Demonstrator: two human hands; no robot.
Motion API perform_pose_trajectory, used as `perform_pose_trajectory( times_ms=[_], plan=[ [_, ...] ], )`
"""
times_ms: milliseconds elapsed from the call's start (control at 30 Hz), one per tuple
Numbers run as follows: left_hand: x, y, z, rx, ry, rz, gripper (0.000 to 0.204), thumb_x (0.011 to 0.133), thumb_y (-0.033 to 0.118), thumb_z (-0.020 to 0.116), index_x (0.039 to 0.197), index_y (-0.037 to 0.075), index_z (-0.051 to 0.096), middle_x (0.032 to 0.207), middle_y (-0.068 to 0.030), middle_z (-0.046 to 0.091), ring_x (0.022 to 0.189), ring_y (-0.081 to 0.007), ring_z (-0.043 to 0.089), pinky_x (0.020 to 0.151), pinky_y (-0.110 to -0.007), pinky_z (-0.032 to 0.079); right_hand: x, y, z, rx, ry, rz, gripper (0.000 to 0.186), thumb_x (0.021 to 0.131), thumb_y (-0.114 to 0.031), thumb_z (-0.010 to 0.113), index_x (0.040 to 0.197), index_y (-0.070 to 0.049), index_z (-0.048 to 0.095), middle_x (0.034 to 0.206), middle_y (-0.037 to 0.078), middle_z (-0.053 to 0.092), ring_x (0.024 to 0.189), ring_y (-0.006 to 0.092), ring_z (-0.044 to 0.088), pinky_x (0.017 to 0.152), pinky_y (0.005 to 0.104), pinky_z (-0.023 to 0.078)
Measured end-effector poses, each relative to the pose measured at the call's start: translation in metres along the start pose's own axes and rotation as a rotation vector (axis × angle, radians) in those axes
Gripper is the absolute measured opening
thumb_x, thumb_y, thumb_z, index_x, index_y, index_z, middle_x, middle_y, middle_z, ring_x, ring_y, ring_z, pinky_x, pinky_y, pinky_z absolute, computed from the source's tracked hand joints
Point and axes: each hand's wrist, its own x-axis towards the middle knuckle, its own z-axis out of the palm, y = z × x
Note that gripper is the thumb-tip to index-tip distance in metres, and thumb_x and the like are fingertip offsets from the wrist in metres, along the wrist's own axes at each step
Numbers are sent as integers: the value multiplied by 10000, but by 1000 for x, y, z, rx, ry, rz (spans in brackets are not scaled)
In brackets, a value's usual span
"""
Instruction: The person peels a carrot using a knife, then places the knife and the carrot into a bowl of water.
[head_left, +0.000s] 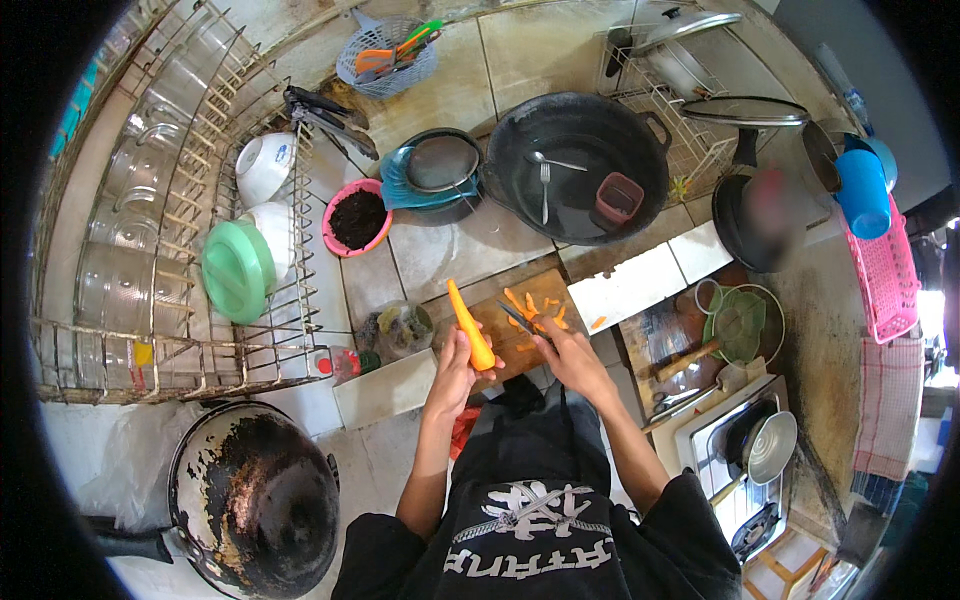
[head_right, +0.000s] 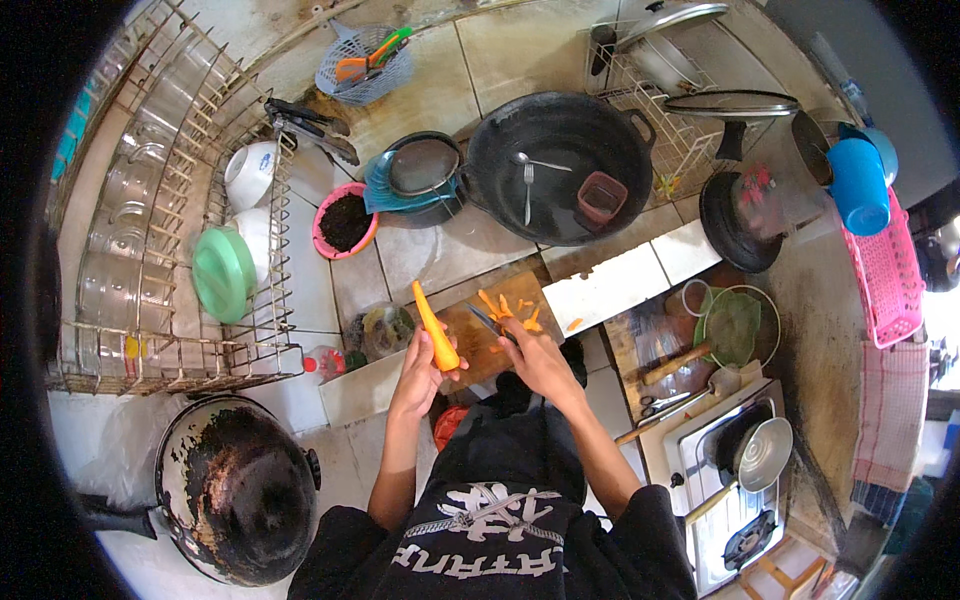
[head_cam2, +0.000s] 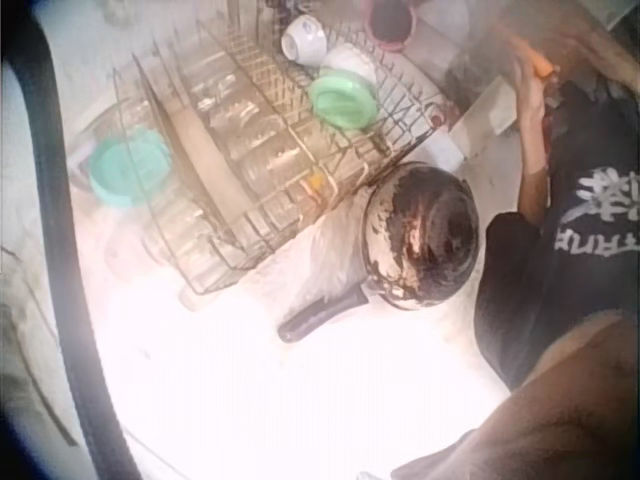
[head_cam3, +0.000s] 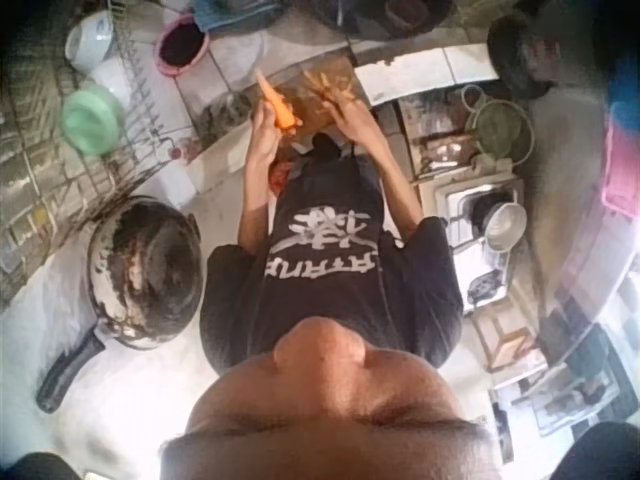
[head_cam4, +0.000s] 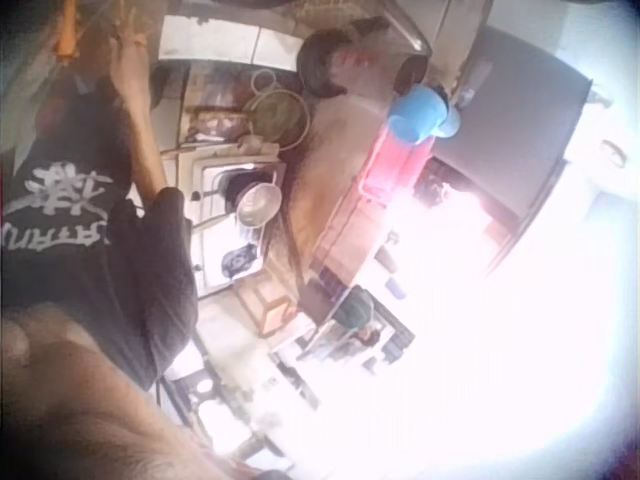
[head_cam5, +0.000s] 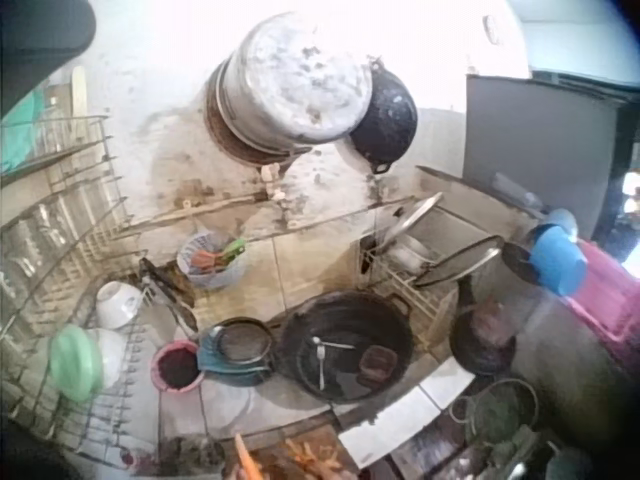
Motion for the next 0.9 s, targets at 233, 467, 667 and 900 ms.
perform_pose_trajectory(
  times_ms=[233,467,667,900],
  plan=[
    [5,-1,-5,-106,8,-12,402,1032,431,346,1227,96,450,978,-91,564,723,-223,629,595,-294,473,-6,6,-3,-21,20,-6,349,901,-120,615,1233,-56,527,1084,272,557,980,473,577,781,498,486],
    [6,1,-5,-116,4,-14,413,1027,440,361,1212,86,462,968,-91,559,704,-222,613,588,-286,467,-8,18,8,2,34,-68,365,886,-97,627,1236,-34,542,1047,260,583,939,443,593,777,463,485],
    [6,1,-3,-122,-4,-24,410,1029,435,358,1215,84,458,965,-97,558,704,-224,614,585,-286,473,-7,10,7,61,10,-11,321,890,-97,629,1180,29,579,983,259,631,877,419,621,743,429,488],
    [6,-3,-4,-119,5,-27,403,1030,426,364,1215,79,454,964,-104,562,706,-225,615,587,-287,477,-5,19,13,49,60,-18,280,898,-86,617,1138,50,572,909,278,640,820,438,625,679,439,481]
  ],
)
